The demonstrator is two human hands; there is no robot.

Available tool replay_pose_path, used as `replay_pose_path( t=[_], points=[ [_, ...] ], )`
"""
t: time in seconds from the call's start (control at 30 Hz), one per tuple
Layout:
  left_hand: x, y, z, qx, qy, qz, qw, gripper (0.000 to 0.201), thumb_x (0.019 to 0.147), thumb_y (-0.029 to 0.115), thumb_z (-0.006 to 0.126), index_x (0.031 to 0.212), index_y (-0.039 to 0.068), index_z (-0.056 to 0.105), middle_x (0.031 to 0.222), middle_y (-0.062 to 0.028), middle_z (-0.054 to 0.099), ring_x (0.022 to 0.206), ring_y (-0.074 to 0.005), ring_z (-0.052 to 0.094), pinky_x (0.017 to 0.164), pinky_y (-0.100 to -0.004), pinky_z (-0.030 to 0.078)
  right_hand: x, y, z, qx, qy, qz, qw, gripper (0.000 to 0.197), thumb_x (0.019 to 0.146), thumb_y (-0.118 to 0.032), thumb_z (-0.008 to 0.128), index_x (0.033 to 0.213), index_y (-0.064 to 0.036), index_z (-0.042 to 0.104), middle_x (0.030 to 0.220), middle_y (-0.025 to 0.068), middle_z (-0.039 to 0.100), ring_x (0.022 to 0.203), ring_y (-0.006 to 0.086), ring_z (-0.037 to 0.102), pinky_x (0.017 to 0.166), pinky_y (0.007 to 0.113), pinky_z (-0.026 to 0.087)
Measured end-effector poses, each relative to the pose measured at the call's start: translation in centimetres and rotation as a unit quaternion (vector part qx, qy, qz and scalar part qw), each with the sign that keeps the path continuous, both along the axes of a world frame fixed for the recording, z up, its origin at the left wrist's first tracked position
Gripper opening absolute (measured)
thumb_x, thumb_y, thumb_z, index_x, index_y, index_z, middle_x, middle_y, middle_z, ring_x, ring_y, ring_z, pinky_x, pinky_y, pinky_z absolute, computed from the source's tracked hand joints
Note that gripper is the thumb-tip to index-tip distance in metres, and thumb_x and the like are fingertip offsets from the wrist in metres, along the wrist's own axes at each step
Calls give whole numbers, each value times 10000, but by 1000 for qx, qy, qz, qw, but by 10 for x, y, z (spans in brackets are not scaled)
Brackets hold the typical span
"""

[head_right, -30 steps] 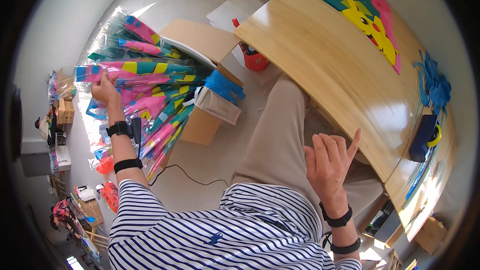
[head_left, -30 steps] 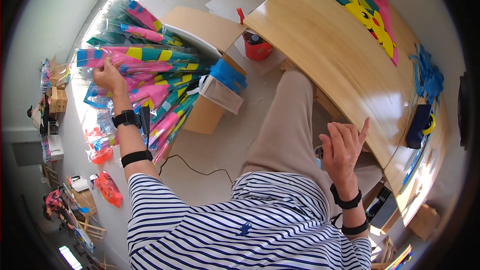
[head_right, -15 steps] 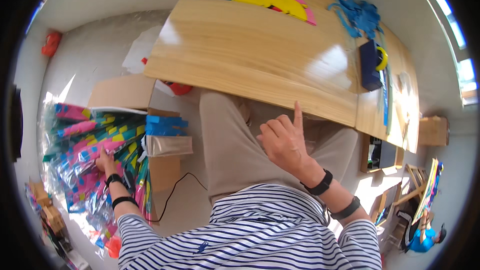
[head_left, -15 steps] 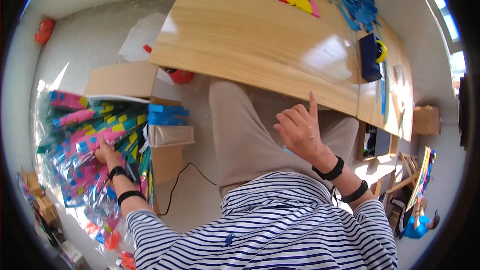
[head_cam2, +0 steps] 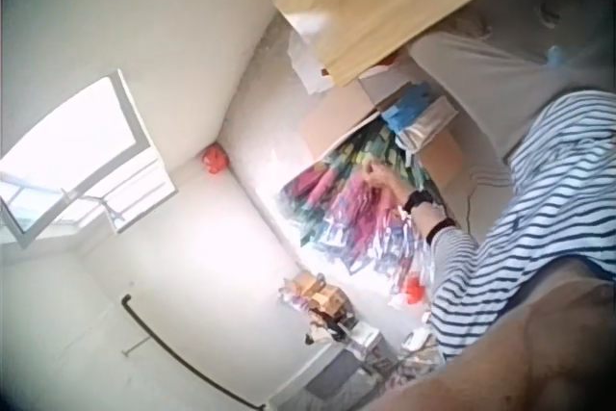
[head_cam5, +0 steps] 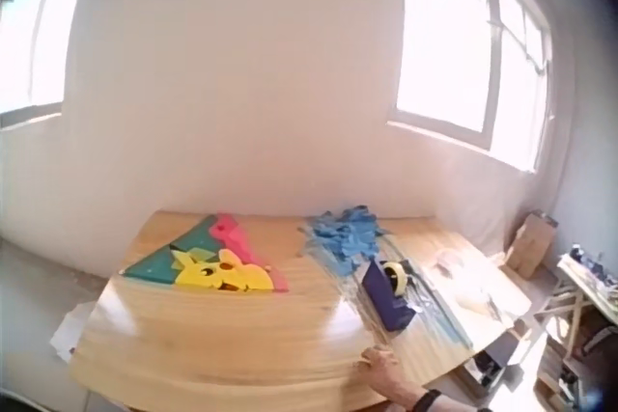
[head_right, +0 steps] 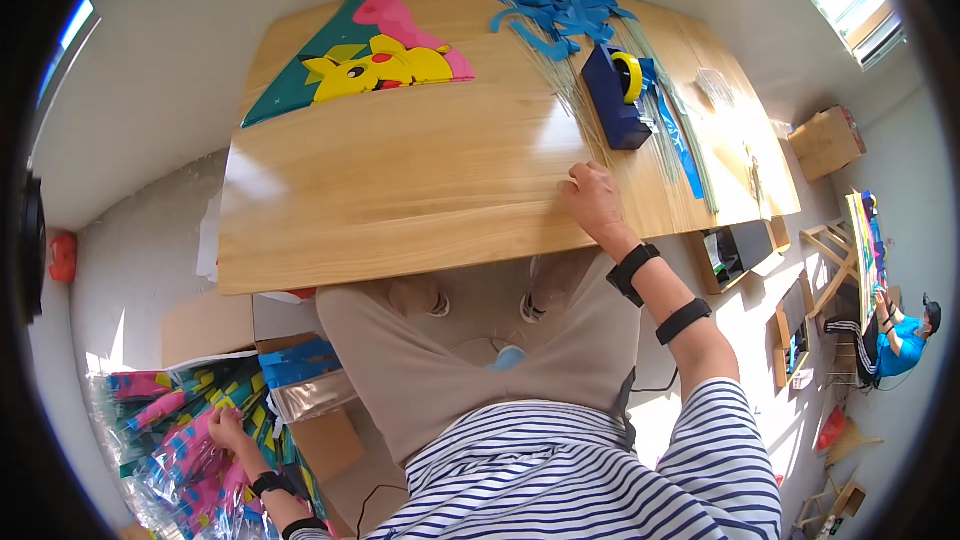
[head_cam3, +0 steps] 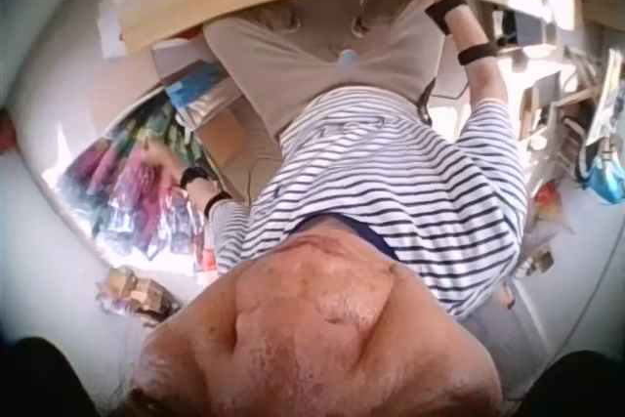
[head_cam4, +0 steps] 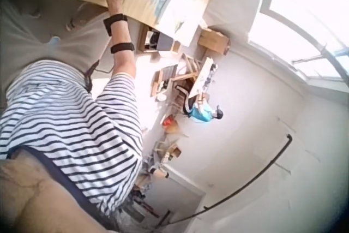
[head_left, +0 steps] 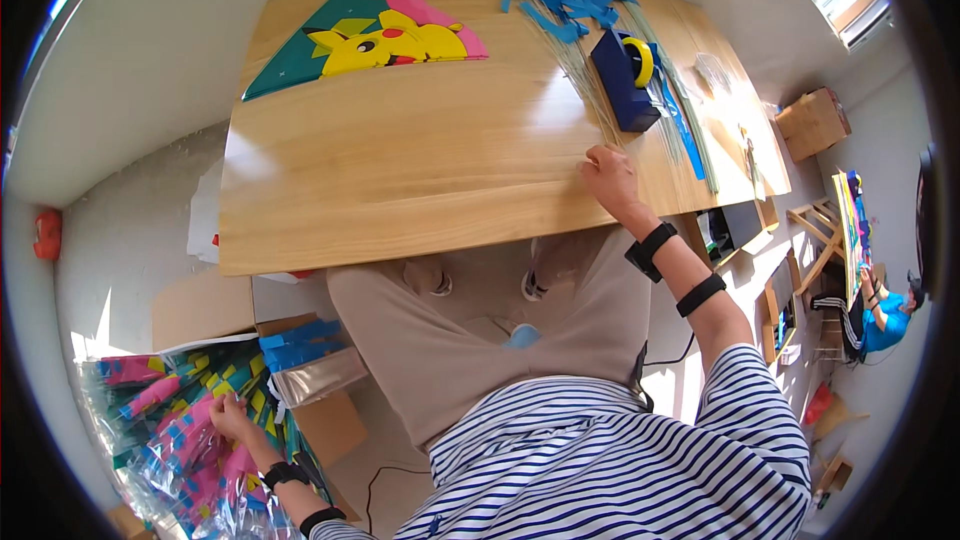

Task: Assembling a Pikachu-themed kite by folding and applying adhesive tape.

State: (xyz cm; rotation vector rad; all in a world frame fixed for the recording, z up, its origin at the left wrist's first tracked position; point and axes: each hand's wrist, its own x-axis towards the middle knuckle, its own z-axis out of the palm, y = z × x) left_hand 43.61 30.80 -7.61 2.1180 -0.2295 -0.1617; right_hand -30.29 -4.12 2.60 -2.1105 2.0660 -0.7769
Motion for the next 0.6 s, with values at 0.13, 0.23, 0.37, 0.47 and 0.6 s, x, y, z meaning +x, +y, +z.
replay_pose_path(
  t=[0.13, 0.23, 0.37, 0.47, 0.6],
  points=[
    [-62, -119, 34, -57, -18, -244, 968, 172, 880, 56, 714, 1021, -13, 643, 876, -58, 656, 705, -133, 635, 631, -261, 519, -4, 8, -16, -10, 12, 29, 999, 180, 829, -164, 719, 901, 1, 720, 955, 182, 672, 978, 388, 632, 843, 464, 523],
    [-138, -205, 74, 62, -115, -382, 915, 313, 841, 83, 741, 1119, -30, 653, 1036, -152, 710, 920, -246, 689, 850, -357, 550, 5, -4, -18, -23, 4, 42, 999, 157, 819, -146, 722, 893, -8, 727, 957, 177, 672, 987, 376, 624, 851, 453, 519],
    [-221, -287, 97, 88, -242, -564, 784, 565, 786, 117, 785, 1300, -23, 595, 1349, -246, 605, 1257, -398, 562, 1069, -463, 452, 16, -37, -18, 33, -68, 31, 997, 163, 810, -111, 724, 927, 2, 724, 965, 169, 670, 1006, 368, 609, 875, 452, 510],
    [-243, -335, 98, 92, -258, -597, 754, 618, 798, 125, 775, 1354, -41, 562, 1444, -265, 546, 1349, -429, 494, 1121, -471, 417, 29, -74, -14, 2, -7, 92, 996, 330, 825, -123, 740, 1116, 24, 688, 1146, 193, 668, 1120, 391, 590, 954, 469, 496],
    [-217, -403, 96, 82, -296, -579, 756, 559, 834, 119, 742, 1339, -52, 576, 1442, -269, 546, 1348, -438, 496, 1117, -482, 425, 64, -133, -17, -16, 79, 191, 978, 696, 875, -249, 751, 1467, -2, 482, 1555, 214, 443, 1418, 423, 419, 1170, 520, 349]
  ],
)
